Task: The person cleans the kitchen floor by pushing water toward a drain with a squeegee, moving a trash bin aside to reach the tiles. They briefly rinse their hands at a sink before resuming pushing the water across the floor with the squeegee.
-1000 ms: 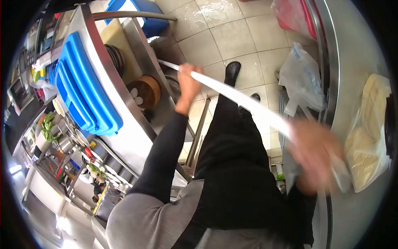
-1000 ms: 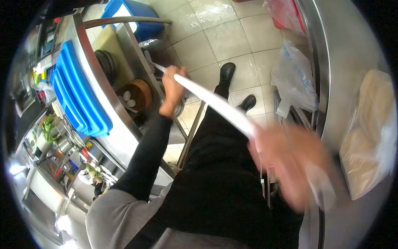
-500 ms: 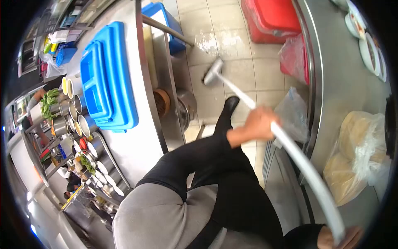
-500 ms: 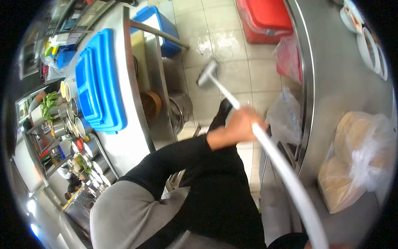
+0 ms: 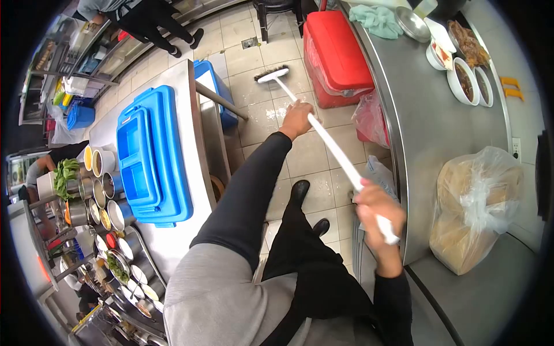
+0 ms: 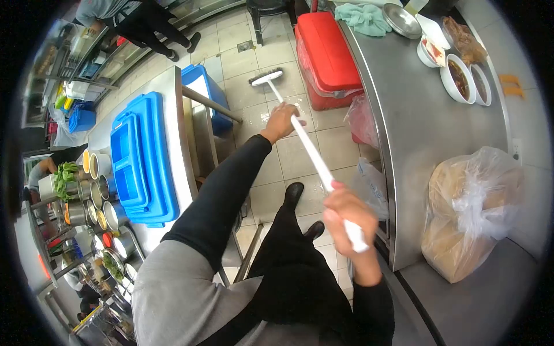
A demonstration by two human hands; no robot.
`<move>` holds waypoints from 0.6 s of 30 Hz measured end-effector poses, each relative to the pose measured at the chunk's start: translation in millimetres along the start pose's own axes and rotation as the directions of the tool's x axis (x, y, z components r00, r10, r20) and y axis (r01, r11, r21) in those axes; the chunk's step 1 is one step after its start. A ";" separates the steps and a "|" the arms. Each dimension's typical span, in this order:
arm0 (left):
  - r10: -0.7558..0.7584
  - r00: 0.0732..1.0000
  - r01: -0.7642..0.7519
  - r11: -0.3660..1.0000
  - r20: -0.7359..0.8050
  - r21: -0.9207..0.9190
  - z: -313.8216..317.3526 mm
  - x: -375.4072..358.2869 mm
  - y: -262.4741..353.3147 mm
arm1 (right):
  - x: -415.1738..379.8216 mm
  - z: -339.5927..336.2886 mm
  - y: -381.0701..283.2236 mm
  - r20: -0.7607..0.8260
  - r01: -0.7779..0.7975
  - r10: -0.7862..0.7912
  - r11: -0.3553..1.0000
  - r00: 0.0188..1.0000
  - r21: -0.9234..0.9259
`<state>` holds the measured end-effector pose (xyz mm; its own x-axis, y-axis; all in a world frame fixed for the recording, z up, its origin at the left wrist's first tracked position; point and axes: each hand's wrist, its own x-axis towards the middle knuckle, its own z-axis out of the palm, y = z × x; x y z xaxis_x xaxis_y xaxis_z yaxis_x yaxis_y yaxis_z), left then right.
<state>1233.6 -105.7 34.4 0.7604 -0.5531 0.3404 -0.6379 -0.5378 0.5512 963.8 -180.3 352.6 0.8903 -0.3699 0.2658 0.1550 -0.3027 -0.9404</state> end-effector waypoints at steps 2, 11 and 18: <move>0.218 0.926 -0.157 0.965 0.308 -0.210 -27.6 15.0 37.4 | -3.5 -29.4 -67.0 -0.078 -0.131 0.122 0.985 0.989 -0.109; 0.214 0.840 -0.116 0.969 0.499 -0.220 28.9 -44.8 26.2 | -27.7 0.2 -6.9 -0.032 0.094 -0.094 0.996 0.995 0.000; 0.205 0.785 -0.335 0.934 0.585 0.123 -2.1 -35.6 31.1 | -136.8 -18.6 10.3 -0.031 -0.216 0.218 0.975 0.975 0.055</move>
<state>1186.9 -101.4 41.0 0.3951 -0.9163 -0.0654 -0.8658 -0.3952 0.3068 835.7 -149.2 310.5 0.8891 -0.4537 0.0607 -0.0178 -0.1669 -0.9858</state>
